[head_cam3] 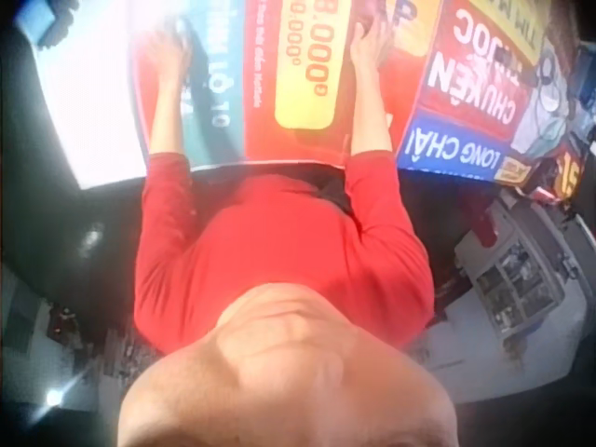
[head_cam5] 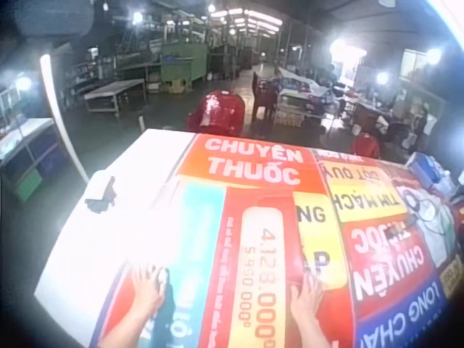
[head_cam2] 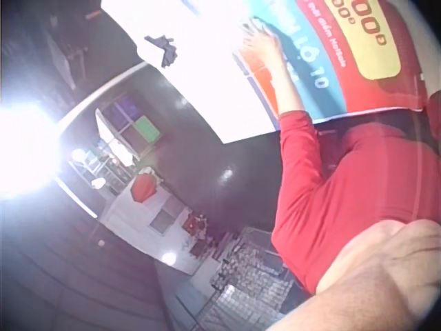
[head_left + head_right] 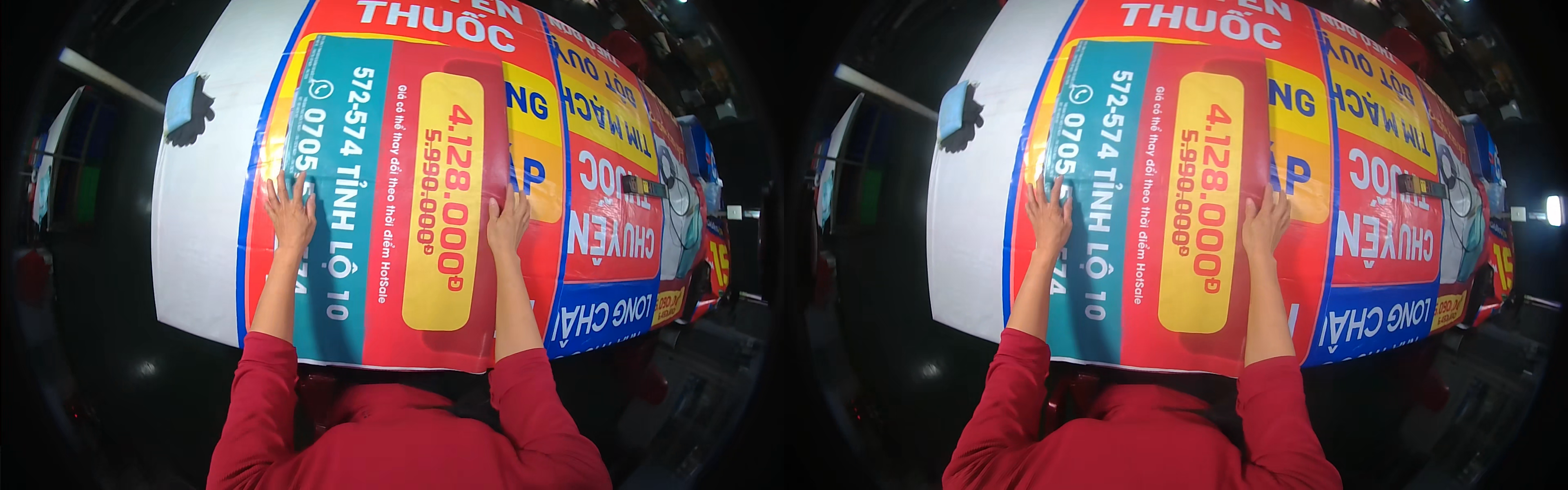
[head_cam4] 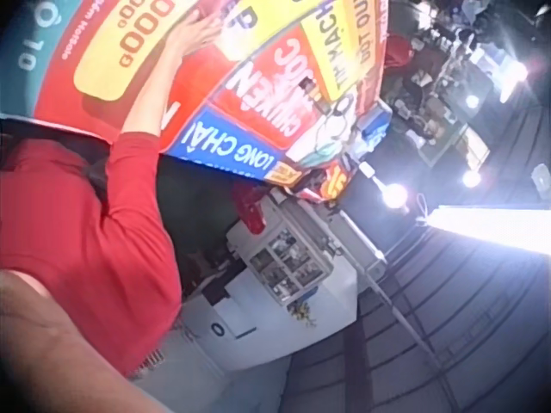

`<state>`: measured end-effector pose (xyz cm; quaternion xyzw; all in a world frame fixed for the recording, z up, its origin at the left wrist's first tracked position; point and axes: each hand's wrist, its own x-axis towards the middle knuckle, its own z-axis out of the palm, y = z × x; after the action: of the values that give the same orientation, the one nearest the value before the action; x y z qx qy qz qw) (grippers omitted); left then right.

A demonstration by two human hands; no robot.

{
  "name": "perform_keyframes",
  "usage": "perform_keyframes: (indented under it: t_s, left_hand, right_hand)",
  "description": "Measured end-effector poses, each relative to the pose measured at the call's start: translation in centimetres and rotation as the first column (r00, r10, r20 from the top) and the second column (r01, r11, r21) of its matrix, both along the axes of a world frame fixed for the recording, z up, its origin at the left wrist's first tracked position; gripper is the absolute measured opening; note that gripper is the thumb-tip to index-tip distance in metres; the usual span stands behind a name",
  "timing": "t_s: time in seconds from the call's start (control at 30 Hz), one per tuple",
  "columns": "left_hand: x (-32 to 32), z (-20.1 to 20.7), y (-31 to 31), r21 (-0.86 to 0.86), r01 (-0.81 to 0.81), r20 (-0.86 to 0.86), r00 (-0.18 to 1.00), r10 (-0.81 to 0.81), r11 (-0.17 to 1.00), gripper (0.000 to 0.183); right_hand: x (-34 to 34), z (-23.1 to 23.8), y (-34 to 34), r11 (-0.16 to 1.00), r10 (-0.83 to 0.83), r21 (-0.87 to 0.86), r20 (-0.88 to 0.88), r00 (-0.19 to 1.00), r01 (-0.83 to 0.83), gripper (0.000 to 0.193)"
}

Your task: The person folds large printed banners on a table, one at a time, by grasping the edges and bringing the corners together before smoothing the surface.

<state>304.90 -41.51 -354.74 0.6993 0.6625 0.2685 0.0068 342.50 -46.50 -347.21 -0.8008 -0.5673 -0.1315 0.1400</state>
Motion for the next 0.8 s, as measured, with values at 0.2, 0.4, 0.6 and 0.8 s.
perform_keyframes:
  t_s: [0.2, 0.4, 0.6, 0.8]
  left_hand:
    - [-0.4, -0.4, 5.4, -0.387, -0.236, 0.22, 0.915, 0.338, 0.891, 0.059]
    - [-4.2, -5.1, 9.5, -0.55, 0.248, 0.725, 0.616, 0.309, 0.797, 0.038]
    - [-6.5, -5.9, 10.3, -0.579, 0.418, 0.815, 0.309, 0.489, 0.7, 0.032]
    - [-8.7, -3.9, 9.3, -0.504, 0.536, 0.857, 0.218, 0.466, 0.677, 0.033]
  right_hand:
    - [4.6, -0.7, 1.2, 0.978, -0.198, -0.1, -0.718, 0.667, 0.183, 0.046]
    - [8.6, -2.3, 2.7, 0.963, -0.25, -0.27, -0.871, 0.424, 0.014, 0.056]
    - [6.0, -0.4, 5.6, 0.959, -0.246, -0.277, -0.919, 0.309, -0.062, 0.048]
    - [6.8, -0.7, 5.9, 0.923, -0.327, -0.328, -0.944, 0.039, -0.2, 0.04]
